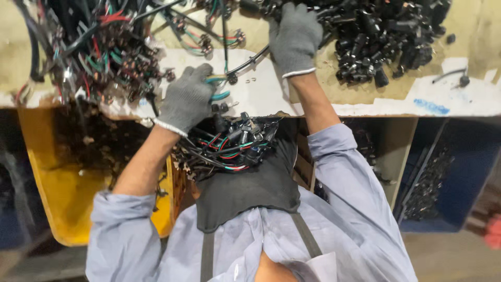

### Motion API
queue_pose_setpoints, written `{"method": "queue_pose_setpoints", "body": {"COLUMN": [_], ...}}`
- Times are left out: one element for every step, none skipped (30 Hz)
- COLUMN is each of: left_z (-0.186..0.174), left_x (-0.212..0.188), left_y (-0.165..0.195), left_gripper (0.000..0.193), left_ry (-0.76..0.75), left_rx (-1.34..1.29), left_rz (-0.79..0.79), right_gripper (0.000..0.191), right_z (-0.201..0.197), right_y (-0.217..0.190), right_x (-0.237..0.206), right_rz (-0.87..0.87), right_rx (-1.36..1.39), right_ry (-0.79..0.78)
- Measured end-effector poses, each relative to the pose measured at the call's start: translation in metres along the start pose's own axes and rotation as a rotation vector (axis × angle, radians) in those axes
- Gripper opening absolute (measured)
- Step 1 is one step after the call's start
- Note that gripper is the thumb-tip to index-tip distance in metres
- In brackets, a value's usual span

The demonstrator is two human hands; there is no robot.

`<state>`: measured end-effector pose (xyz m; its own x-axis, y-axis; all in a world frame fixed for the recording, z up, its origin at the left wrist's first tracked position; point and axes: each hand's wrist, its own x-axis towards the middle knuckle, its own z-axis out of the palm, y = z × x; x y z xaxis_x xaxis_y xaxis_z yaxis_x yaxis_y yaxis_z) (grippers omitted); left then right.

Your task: The person wears work gloves and uses a pair of pliers-style wire strippers to strip insulation from the ends of red, green and black wires. They repeatedly pick up a wire, grip and pull the stripped end with the tool, and set the processed wire on the workbench among piles of similar wired connectors.

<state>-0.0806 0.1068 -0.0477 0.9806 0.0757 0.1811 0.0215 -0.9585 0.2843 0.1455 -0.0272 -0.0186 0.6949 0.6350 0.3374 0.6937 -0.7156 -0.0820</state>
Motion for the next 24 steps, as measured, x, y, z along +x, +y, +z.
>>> {"method": "queue_pose_setpoints", "body": {"left_z": [0.0, 0.001, 0.003, 0.005, 0.007, 0.009, 0.008, 0.008, 0.007, 0.006, 0.003, 0.001, -0.001, -0.003, -0.004, -0.005, -0.004, -0.003, -0.002, 0.0, 0.002, 0.004, 0.006, 0.008], "left_x": [0.001, 0.003, 0.006, 0.008, 0.011, 0.013, 0.014, 0.015, 0.015, 0.015, 0.016, 0.016, 0.016, 0.016, 0.016, 0.016, 0.015, 0.014, 0.012, 0.01, 0.007, 0.005, 0.003, 0.002], "left_y": [-0.002, -0.005, -0.008, -0.011, -0.014, -0.017, -0.018, -0.02, -0.021, -0.023, -0.023, -0.024, -0.025, -0.026, -0.027, -0.027, -0.029, -0.03, -0.031, -0.032, -0.033, -0.034, -0.034, -0.036], "left_gripper": [0.033, 0.043, 0.033, 0.023, 0.014, 0.015, 0.017, 0.02, 0.018, 0.017, 0.015, 0.016, 0.018, 0.02, 0.021, 0.025, 0.03, 0.026, 0.023, 0.02, 0.021, 0.022, 0.023, 0.023], "left_ry": [-0.039, -0.074, -0.098, -0.125, -0.149, -0.16, -0.175, -0.198, -0.184, -0.172, -0.155, -0.154, -0.153, -0.153, -0.151, -0.148, -0.146, -0.191, -0.236, -0.282, -0.249, -0.216, -0.183, -0.141], "left_rx": [-0.039, -0.076, -0.055, -0.032, -0.01, -0.039, -0.075, -0.112, -0.078, -0.041, 0.0, -0.011, -0.024, -0.037, -0.038, -0.037, -0.034, -0.05, -0.066, -0.085, -0.118, -0.152, -0.185, -0.166], "left_rz": [-0.003, -0.005, -0.031, -0.042, -0.052, -0.049, -0.052, -0.053, -0.034, -0.007, 0.026, 0.025, 0.028, 0.035, 0.052, 0.059, 0.06, 0.022, -0.015, -0.054, -0.067, -0.081, -0.098, -0.094], "right_gripper": [0.037, 0.035, 0.033, 0.031, 0.03, 0.03, 0.03, 0.033, 0.035, 0.038, 0.038, 0.038, 0.037, 0.037, 0.037, 0.038, 0.039, 0.041, 0.043, 0.043, 0.043, 0.038, 0.034, 0.029], "right_z": [0.0, -0.001, -0.005, -0.011, -0.016, -0.021, -0.026, -0.03, -0.035, -0.038, -0.039, -0.042, -0.044, -0.046, -0.046, -0.046, -0.046, -0.045, -0.044, -0.041, -0.039, -0.038, -0.037, -0.037], "right_y": [-0.002, -0.001, 0.0, 0.003, 0.008, 0.014, 0.021, 0.03, 0.039, 0.046, 0.052, 0.058, 0.063, 0.065, 0.068, 0.068, 0.068, 0.065, 0.062, 0.058, 0.053, 0.047, 0.041, 0.035], "right_x": [0.0, -0.001, -0.002, -0.004, -0.006, -0.009, -0.012, -0.014, -0.017, -0.021, -0.025, -0.029, -0.034, -0.04, -0.046, -0.052, -0.058, -0.067, -0.075, -0.083, -0.092, -0.101, -0.11, -0.118], "right_rz": [0.003, -0.032, -0.058, -0.072, -0.133, -0.202, -0.276, -0.292, -0.298, -0.296, -0.207, -0.115, -0.016, 0.007, 0.025, 0.038, 0.055, 0.076, 0.098, 0.147, 0.196, 0.335, 0.478, 0.435], "right_rx": [0.015, 0.032, 0.049, 0.062, 0.098, 0.136, 0.177, 0.298, 0.422, 0.545, 0.791, 1.033, 1.269, 1.402, 1.537, 1.626, 1.714, 1.753, 1.792, 1.861, 1.926, 2.021, 2.112, 1.931], "right_ry": [-0.013, 0.004, 0.026, 0.055, 0.136, 0.211, 0.274, 0.27, 0.263, 0.261, 0.213, 0.164, 0.113, 0.083, 0.052, 0.01, -0.032, -0.075, -0.116, -0.181, -0.249, -0.323, -0.404, -0.475]}}
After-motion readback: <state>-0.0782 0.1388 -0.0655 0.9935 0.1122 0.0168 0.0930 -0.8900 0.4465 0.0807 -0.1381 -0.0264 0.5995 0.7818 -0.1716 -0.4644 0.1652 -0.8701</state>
